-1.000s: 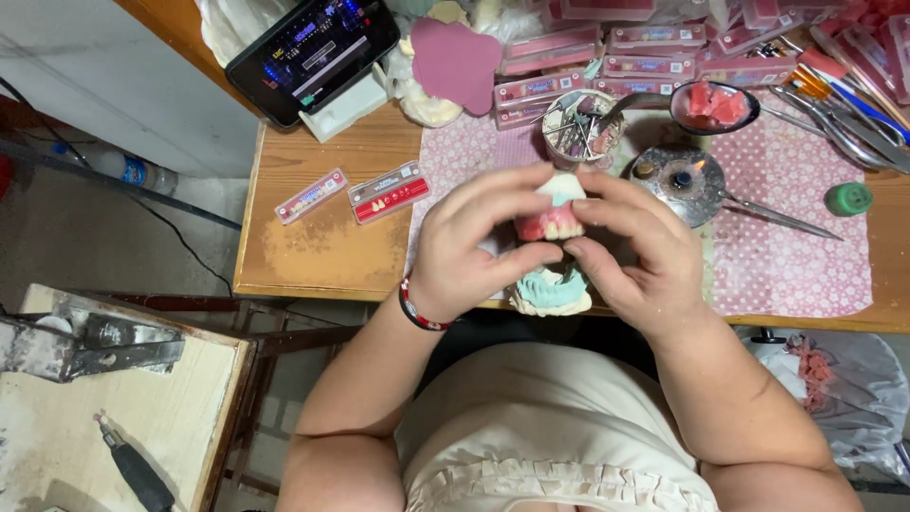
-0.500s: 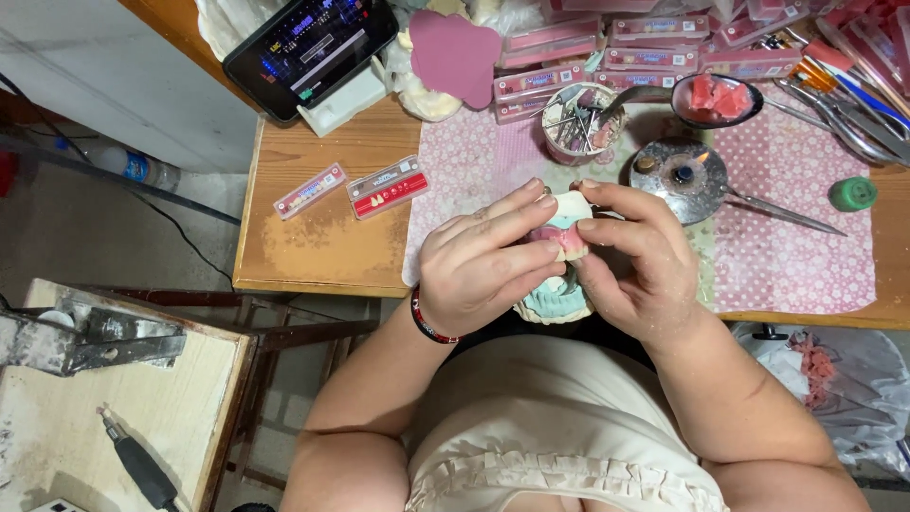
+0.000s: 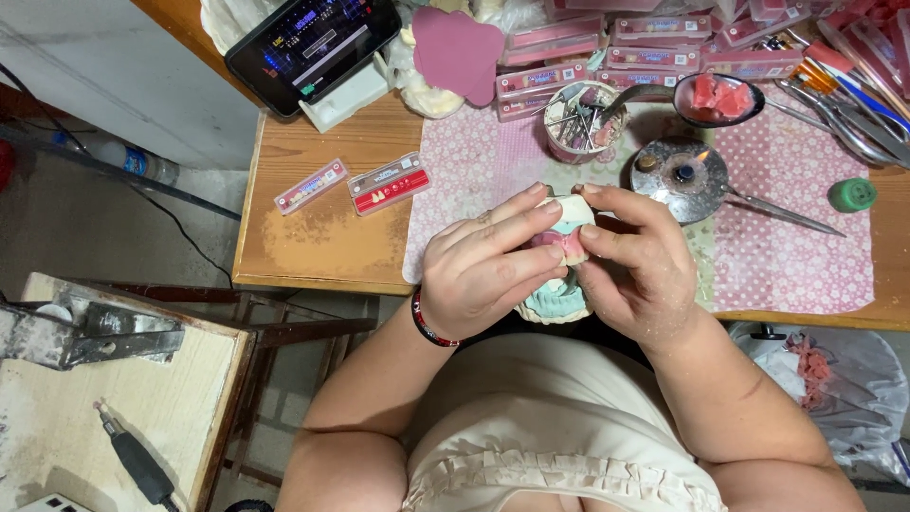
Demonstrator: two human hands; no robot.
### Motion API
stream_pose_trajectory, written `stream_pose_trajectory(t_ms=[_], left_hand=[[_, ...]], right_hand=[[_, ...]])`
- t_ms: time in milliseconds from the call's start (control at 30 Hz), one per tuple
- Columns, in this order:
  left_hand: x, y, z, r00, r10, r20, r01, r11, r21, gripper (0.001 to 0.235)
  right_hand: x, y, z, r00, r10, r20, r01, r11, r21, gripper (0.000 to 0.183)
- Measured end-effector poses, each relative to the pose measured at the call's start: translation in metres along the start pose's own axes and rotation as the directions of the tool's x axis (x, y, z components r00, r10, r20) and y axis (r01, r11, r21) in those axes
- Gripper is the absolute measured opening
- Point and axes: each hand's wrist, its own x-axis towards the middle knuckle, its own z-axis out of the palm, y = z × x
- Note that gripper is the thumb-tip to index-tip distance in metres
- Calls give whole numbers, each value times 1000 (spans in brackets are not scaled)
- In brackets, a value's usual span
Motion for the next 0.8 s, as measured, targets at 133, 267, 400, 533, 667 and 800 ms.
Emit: stream_pose_trajectory(t_ms=[133,267,400,533,667,800], left_hand=[[-1,0,0,1000,3,2,-3,1000,-3,9],[-2,0,0,1000,11,5,-12,1000,15,9],[-2,0,-1,1000,24,6,-24,999,24,8],[-1,0,-1,1000,23,6,-23,999,23,8],[-1,0,-1,1000,30,0,-30,999,16,8],[0,1,-1,1000,26,2,-26,1000,7,7]], right_hand=[[0,0,0,1000,5,-4,-5,1000,15,17],[-3,1,0,1000,-6,-3,6,1000,0,18],[-5,3,0,1000,-11,-2,11,1000,6,18],[-5,3,0,1000,-15,-3,15,1000,16,19],[-4,2,1,1000,-18,-7,18,1000,2,18],[-6,3,1,1000,-20,-11,20,1000,3,17]])
